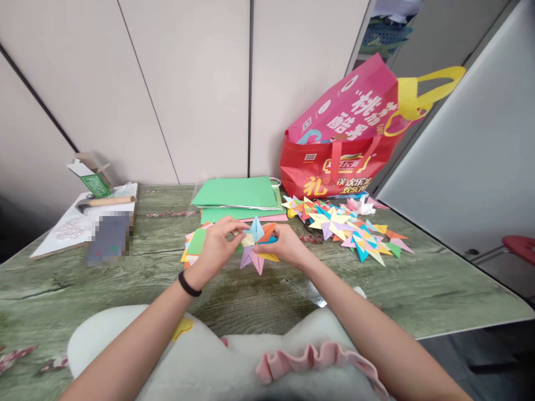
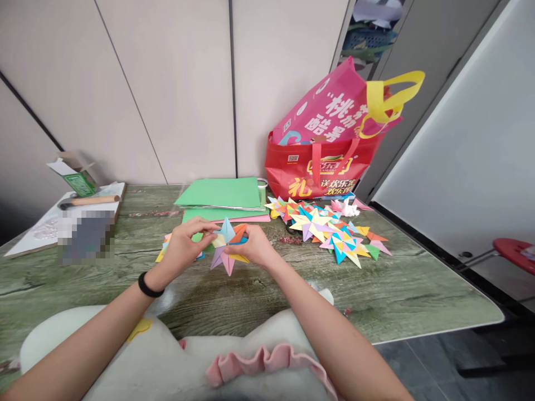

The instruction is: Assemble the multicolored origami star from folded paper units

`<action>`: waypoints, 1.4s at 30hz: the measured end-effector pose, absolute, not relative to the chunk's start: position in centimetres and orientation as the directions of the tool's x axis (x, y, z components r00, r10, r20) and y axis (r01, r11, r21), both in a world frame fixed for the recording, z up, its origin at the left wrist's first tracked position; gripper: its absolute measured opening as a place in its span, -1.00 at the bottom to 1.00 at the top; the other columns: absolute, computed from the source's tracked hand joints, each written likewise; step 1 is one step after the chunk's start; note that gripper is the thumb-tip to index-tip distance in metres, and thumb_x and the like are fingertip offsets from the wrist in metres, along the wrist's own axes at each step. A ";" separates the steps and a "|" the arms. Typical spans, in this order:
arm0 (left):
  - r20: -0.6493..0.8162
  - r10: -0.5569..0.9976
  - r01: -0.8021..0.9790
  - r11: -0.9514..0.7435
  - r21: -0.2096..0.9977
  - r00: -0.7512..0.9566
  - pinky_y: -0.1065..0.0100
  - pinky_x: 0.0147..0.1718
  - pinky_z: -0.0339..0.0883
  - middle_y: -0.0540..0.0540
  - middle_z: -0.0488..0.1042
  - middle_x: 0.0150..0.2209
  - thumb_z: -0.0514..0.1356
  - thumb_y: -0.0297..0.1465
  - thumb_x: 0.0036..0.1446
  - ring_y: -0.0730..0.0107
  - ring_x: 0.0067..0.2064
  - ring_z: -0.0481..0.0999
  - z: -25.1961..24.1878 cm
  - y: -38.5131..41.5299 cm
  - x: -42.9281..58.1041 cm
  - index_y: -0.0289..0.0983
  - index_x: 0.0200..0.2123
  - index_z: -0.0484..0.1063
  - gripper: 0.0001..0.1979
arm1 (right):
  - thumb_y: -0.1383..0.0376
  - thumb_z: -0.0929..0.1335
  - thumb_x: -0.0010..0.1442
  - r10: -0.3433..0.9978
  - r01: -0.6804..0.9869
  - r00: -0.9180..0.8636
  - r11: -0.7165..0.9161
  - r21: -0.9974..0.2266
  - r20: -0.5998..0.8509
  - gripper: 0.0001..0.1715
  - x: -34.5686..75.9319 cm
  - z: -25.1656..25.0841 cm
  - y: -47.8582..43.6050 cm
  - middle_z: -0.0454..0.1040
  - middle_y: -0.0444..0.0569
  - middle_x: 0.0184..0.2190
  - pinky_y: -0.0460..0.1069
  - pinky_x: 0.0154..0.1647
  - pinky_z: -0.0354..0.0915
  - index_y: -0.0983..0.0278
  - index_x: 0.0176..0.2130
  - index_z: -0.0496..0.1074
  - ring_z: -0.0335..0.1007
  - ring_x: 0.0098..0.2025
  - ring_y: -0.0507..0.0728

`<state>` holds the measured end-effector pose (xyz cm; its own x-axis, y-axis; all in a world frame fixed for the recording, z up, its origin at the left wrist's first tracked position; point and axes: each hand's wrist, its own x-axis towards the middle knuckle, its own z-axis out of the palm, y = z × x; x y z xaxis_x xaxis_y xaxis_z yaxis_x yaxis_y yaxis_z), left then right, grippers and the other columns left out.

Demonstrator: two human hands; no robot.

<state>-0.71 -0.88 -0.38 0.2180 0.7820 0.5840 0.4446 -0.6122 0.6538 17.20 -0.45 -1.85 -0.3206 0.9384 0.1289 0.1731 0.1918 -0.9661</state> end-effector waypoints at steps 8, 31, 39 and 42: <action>0.590 0.776 0.459 -0.617 0.639 0.223 0.36 -0.34 0.35 -0.03 0.47 -0.43 0.21 -0.51 -0.04 0.41 -0.39 0.44 -0.4 -0.9 -0.7 -0.22 -0.35 0.52 -0.85 | 0.26 0.49 -0.22 0.936 0.216 -0.321 0.223 -0.951 0.147 -0.66 17.2 -2.2 -0.1 0.52 -0.08 -0.38 0.00 -0.24 0.28 0.31 -0.35 0.47 0.39 -0.35 0.09; 0.574 0.777 0.446 -0.623 0.643 0.259 0.37 -0.36 0.32 -0.05 0.46 -0.37 0.18 -0.55 0.00 0.41 -0.36 0.43 -0.4 -0.9 -0.7 -0.21 -0.39 0.53 -0.84 | 0.28 0.49 -0.23 0.938 0.188 -0.331 0.172 -0.967 0.102 -0.70 17.2 -1.8 -0.4 0.49 -0.11 -0.42 -0.03 -0.30 0.27 0.32 -0.41 0.45 0.36 -0.40 0.06; 0.553 0.789 0.429 -0.612 0.665 0.268 0.35 -0.32 0.34 -0.05 0.50 -0.37 0.19 -0.52 0.01 0.40 -0.34 0.45 -0.5 -0.8 -0.6 -0.22 -0.38 0.52 -0.86 | 0.31 0.49 -0.23 0.931 0.145 -0.356 0.145 -0.979 0.085 -0.69 17.4 -2.2 -0.2 0.48 -0.12 -0.42 -0.04 -0.32 0.26 0.33 -0.39 0.45 0.34 -0.41 0.04; 0.526 0.811 0.412 -0.584 0.699 0.256 0.36 -0.33 0.34 -0.06 0.51 -0.38 0.20 -0.50 -0.01 0.39 -0.34 0.45 -0.4 -0.9 -0.6 -0.24 -0.38 0.52 -0.88 | 0.30 0.49 -0.24 0.925 0.121 -0.371 0.135 -0.983 0.082 -0.67 17.5 -2.4 -0.1 0.50 -0.11 -0.41 -0.04 -0.30 0.27 0.32 -0.37 0.46 0.36 -0.41 0.05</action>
